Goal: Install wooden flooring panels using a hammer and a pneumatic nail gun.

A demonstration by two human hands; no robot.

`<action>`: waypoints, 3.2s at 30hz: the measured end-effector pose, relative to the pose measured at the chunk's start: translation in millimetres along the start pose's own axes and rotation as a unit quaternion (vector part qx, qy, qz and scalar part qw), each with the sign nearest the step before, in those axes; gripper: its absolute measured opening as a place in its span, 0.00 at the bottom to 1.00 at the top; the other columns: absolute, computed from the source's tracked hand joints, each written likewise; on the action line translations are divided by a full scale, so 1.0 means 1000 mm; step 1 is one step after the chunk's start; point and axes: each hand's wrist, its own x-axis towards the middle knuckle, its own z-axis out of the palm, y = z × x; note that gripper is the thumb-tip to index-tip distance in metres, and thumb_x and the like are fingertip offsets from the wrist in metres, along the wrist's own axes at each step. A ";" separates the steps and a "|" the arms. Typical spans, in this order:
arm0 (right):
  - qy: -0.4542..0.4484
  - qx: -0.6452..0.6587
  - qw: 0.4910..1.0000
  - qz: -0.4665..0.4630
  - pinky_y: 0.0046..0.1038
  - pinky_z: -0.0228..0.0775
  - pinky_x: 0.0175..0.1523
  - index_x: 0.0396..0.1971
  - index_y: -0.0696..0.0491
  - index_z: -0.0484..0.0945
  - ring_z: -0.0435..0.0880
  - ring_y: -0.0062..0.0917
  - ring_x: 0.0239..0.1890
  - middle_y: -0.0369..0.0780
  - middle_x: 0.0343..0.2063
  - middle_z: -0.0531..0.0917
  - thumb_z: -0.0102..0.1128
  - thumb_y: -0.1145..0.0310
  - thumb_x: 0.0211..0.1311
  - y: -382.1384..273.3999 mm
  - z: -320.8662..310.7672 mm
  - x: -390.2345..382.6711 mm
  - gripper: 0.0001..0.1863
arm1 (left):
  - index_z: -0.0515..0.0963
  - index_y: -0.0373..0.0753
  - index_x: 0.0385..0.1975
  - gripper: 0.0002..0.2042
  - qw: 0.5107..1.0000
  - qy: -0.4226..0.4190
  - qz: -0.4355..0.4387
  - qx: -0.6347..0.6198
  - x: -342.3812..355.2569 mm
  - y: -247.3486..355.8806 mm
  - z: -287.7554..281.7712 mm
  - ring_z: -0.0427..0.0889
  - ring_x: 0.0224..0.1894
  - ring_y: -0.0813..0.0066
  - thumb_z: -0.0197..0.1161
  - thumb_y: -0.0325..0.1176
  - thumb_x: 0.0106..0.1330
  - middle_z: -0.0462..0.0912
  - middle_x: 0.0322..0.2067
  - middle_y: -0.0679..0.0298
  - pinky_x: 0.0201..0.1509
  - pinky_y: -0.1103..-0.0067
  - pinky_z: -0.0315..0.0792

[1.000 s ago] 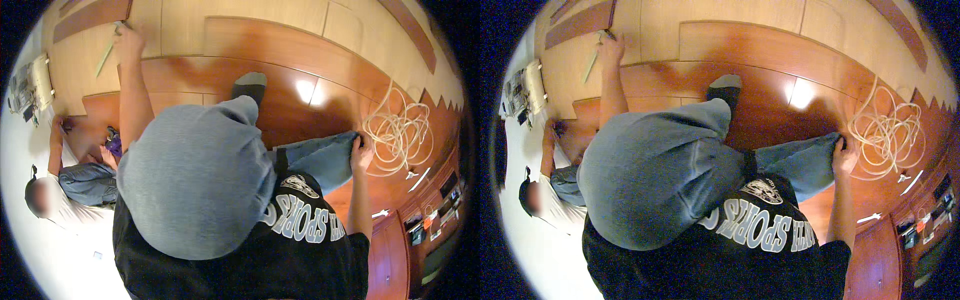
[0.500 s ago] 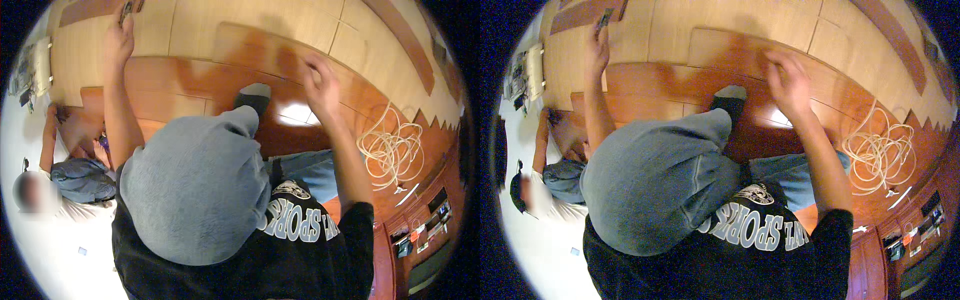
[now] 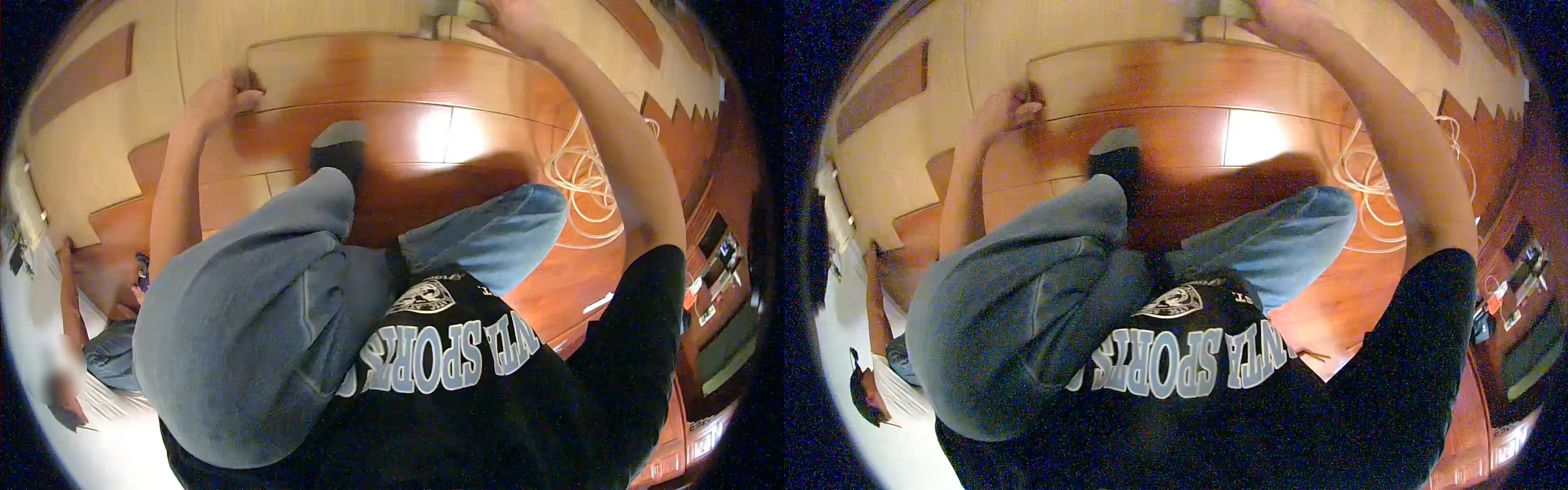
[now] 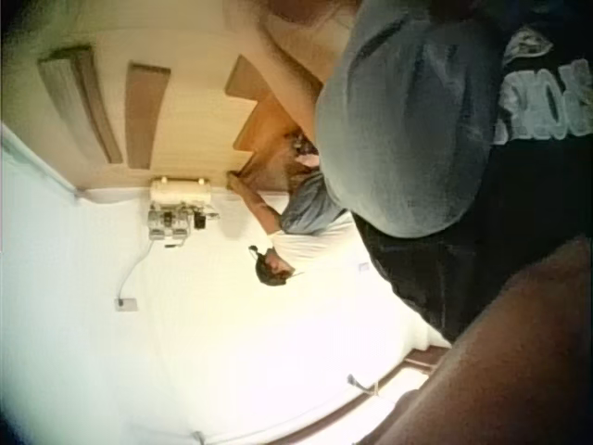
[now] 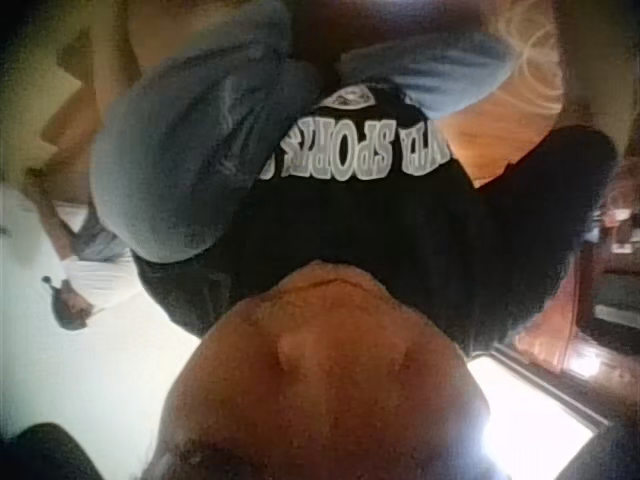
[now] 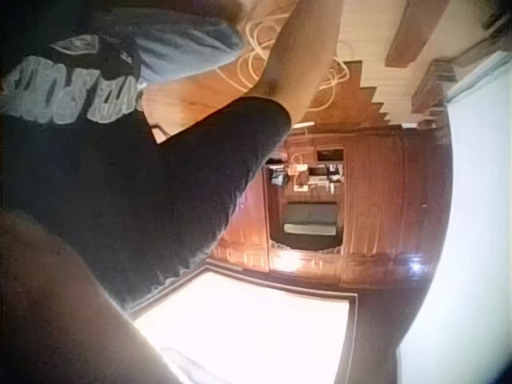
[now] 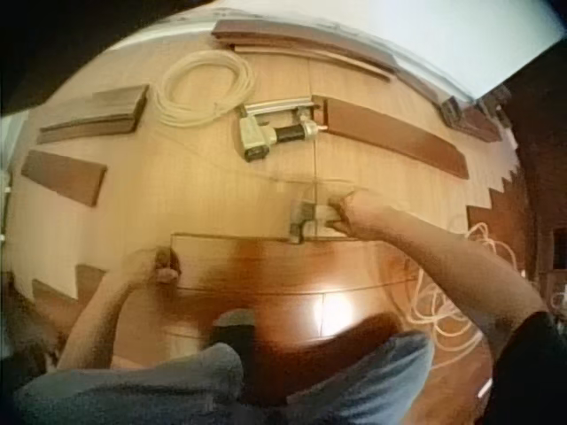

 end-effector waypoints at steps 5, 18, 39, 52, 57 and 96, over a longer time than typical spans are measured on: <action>0.083 0.079 0.986 0.121 0.44 0.75 0.53 0.51 0.60 0.77 0.83 0.50 0.49 0.57 0.43 0.84 0.60 0.63 0.63 0.124 0.065 0.011 0.20 | 0.80 0.34 0.40 0.21 0.986 -0.096 0.065 -0.117 0.026 -0.027 0.037 0.84 0.39 0.58 0.70 0.48 0.63 0.85 0.34 0.52 0.43 0.67 0.76; -0.118 -0.048 0.985 0.119 0.42 0.73 0.58 0.57 0.51 0.77 0.82 0.44 0.54 0.50 0.50 0.84 0.50 0.72 0.64 0.112 0.046 -0.018 0.21 | 0.78 0.37 0.45 0.16 0.966 0.037 0.090 0.238 0.014 0.061 0.017 0.81 0.50 0.48 0.61 0.44 0.68 0.84 0.45 0.52 0.51 0.60 0.77; 0.048 0.173 0.980 0.087 0.43 0.75 0.53 0.62 0.48 0.73 0.84 0.48 0.48 0.56 0.47 0.83 0.51 0.77 0.63 0.131 0.055 0.004 0.26 | 0.78 0.48 0.53 0.18 0.872 0.085 0.477 0.068 0.087 0.253 0.140 0.74 0.50 0.65 0.54 0.32 0.62 0.78 0.45 0.67 0.53 0.69 0.70; -0.066 0.022 0.998 -0.010 0.40 0.75 0.56 0.57 0.49 0.78 0.83 0.42 0.53 0.47 0.50 0.84 0.50 0.69 0.69 0.156 0.082 -0.020 0.19 | 0.79 0.49 0.49 0.16 0.866 0.043 0.495 0.054 0.089 0.260 0.133 0.74 0.49 0.62 0.59 0.30 0.60 0.78 0.42 0.66 0.52 0.66 0.68; -0.056 0.000 0.998 0.028 0.40 0.74 0.56 0.56 0.46 0.78 0.83 0.42 0.52 0.47 0.50 0.84 0.50 0.70 0.68 0.174 0.059 -0.026 0.18 | 0.80 0.47 0.47 0.15 0.871 0.019 0.488 0.050 0.086 0.260 0.126 0.74 0.49 0.66 0.61 0.31 0.59 0.78 0.43 0.67 0.52 0.70 0.67; 0.243 0.172 0.943 -0.149 0.51 0.47 0.76 0.70 0.52 0.63 0.57 0.49 0.73 0.48 0.74 0.57 0.64 0.49 0.63 -0.164 0.144 -0.073 0.40 | 0.70 0.36 0.48 0.21 0.748 0.203 -0.177 -0.607 -0.033 0.087 0.055 0.81 0.35 0.67 0.55 0.51 0.75 0.82 0.34 0.58 0.40 0.71 0.78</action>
